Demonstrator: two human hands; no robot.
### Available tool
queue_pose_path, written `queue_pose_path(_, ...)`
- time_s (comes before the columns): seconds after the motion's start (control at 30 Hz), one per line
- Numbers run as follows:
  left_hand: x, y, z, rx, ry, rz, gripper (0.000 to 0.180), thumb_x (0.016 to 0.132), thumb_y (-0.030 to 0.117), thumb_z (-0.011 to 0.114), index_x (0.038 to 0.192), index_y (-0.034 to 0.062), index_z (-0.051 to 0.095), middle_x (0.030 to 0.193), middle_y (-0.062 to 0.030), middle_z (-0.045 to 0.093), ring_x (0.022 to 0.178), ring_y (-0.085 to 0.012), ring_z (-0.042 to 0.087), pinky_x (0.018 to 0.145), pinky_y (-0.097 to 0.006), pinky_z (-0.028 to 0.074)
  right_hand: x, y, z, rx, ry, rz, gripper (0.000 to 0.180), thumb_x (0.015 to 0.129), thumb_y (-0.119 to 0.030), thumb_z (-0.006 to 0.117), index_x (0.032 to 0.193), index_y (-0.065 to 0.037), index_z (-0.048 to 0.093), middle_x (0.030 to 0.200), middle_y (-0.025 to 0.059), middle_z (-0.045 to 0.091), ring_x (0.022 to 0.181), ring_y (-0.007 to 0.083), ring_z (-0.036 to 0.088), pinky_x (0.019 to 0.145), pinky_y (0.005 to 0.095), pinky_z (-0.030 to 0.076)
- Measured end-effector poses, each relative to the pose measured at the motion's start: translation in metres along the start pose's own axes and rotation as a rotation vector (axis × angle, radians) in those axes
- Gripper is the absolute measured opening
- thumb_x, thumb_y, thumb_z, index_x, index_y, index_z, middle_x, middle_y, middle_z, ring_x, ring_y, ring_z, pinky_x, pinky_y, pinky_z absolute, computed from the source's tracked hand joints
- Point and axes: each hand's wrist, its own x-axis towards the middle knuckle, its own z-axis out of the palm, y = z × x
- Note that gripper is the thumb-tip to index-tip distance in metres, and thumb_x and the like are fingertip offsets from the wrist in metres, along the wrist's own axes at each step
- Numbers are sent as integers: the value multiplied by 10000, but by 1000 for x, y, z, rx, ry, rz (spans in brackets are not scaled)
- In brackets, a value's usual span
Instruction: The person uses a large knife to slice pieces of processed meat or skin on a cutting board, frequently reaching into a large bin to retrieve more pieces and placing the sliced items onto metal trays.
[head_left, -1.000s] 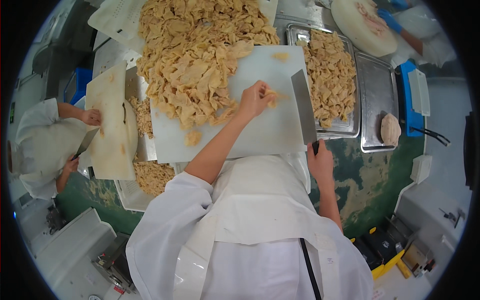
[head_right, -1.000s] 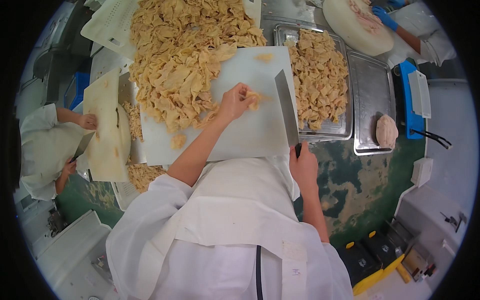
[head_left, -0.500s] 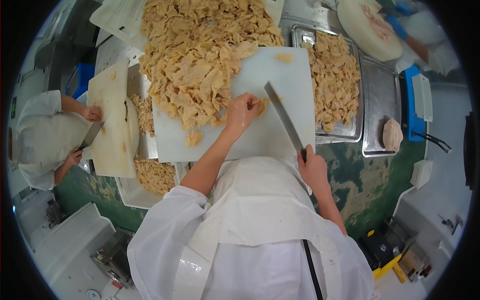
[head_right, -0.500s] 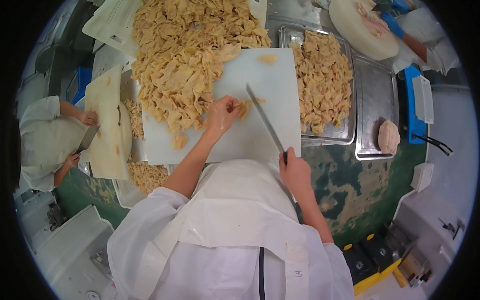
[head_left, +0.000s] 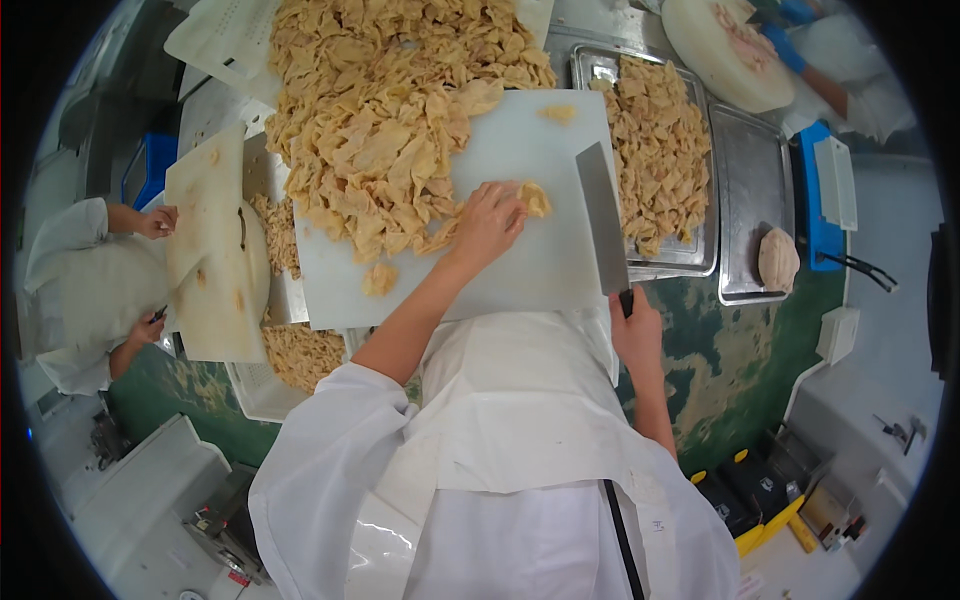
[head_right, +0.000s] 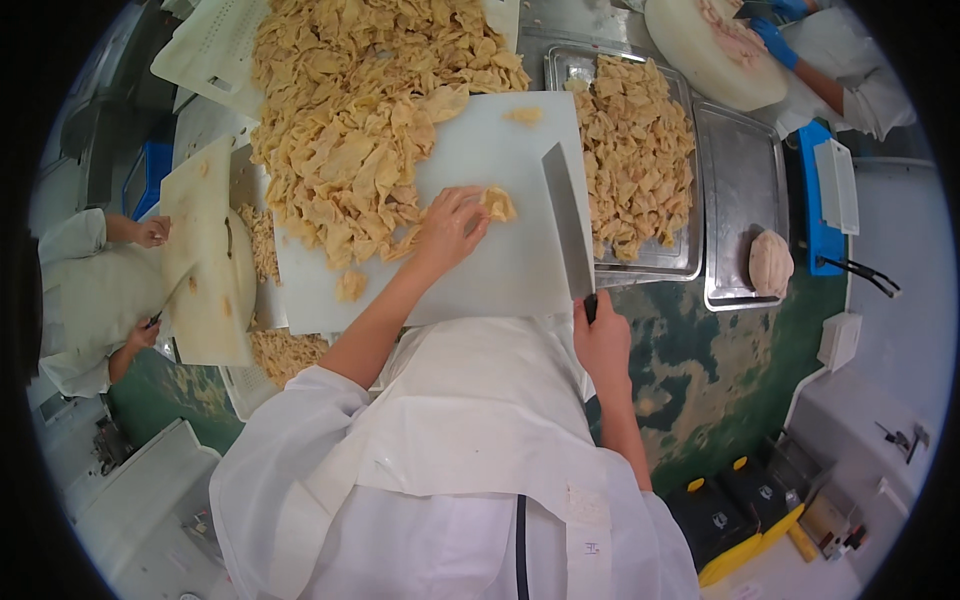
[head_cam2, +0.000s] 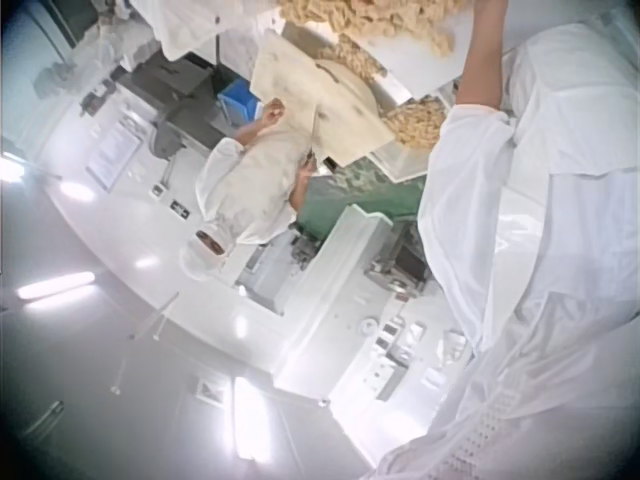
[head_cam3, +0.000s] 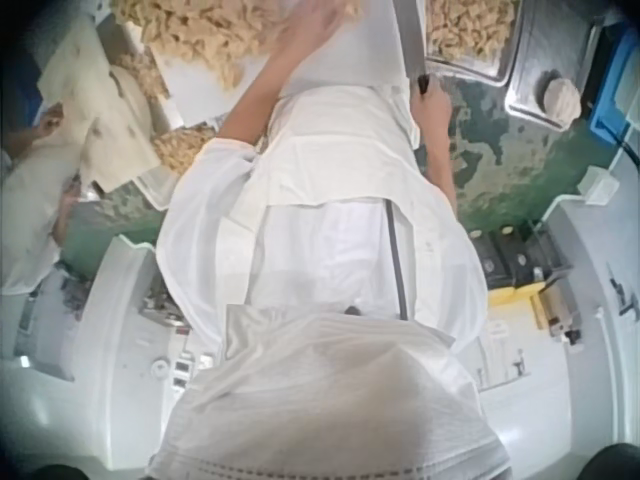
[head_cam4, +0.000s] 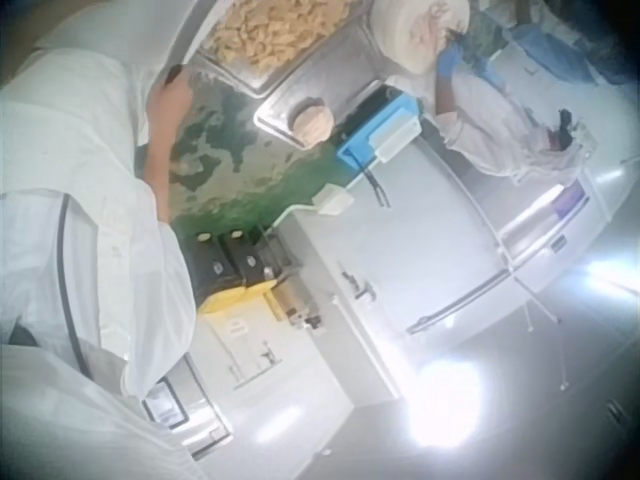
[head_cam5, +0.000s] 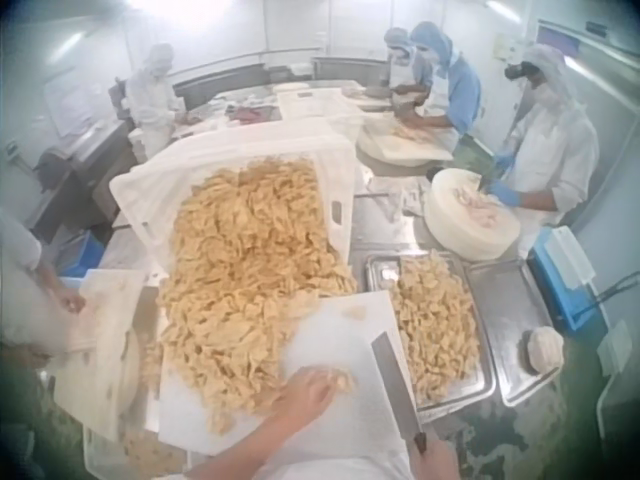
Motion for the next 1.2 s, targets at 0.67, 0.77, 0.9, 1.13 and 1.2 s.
queue_pose_path(0.67, 15, 2, -14, -13, -75, -30, 184, 795, 124, 706, 941, 48, 623, 864, -85, 591, 862, -285, 589, 720, -399, 493, -16, -17, 2, -118, -21, -158, 213, 947, -235, 570, 902, -38, 503, 622, 202, 599, 596, 436, 594, 532, 513, 450)
queue_pose_path(0.77, 4, 2, -2, 91, -68, -54, 128, 799, 108, 695, 895, 45, 640, 890, -81, 595, 871, -271, 582, 731, -395, 483, -8, -18, 7, -234, -62, -278, 204, 947, -233, 568, 896, -53, 489, 589, 170, 590, 553, 396, 598, 509, 496, 456)
queue_pose_path(0.9, 6, 1, 3, 120, -21, -33, 113, 804, 113, 685, 888, 47, 647, 888, -79, 595, 869, -261, 576, 727, -384, 470, 4, -9, -4, -358, -116, -345, 195, 943, -229, 564, 914, -53, 485, 582, 172, 591, 552, 389, 607, 506, 496, 466)
queue_pose_path(1.13, 8, 5, 2, 124, -48, -21, 80, 809, 105, 671, 879, 68, 655, 865, -73, 609, 863, -263, 579, 725, -387, 466, 69, -57, 34, -284, -50, -414, 220, 956, -243, 534, 915, -32, 485, 638, 225, 617, 611, 432, 619, 553, 537, 478)
queue_pose_path(1.2, 12, -4, -4, 102, -94, -12, 111, 819, 134, 666, 910, 72, 653, 875, -83, 606, 886, -263, 573, 746, -394, 455, 86, -50, 25, -249, -78, -412, 222, 957, -239, 534, 921, -25, 489, 640, 231, 614, 617, 440, 616, 560, 541, 476)
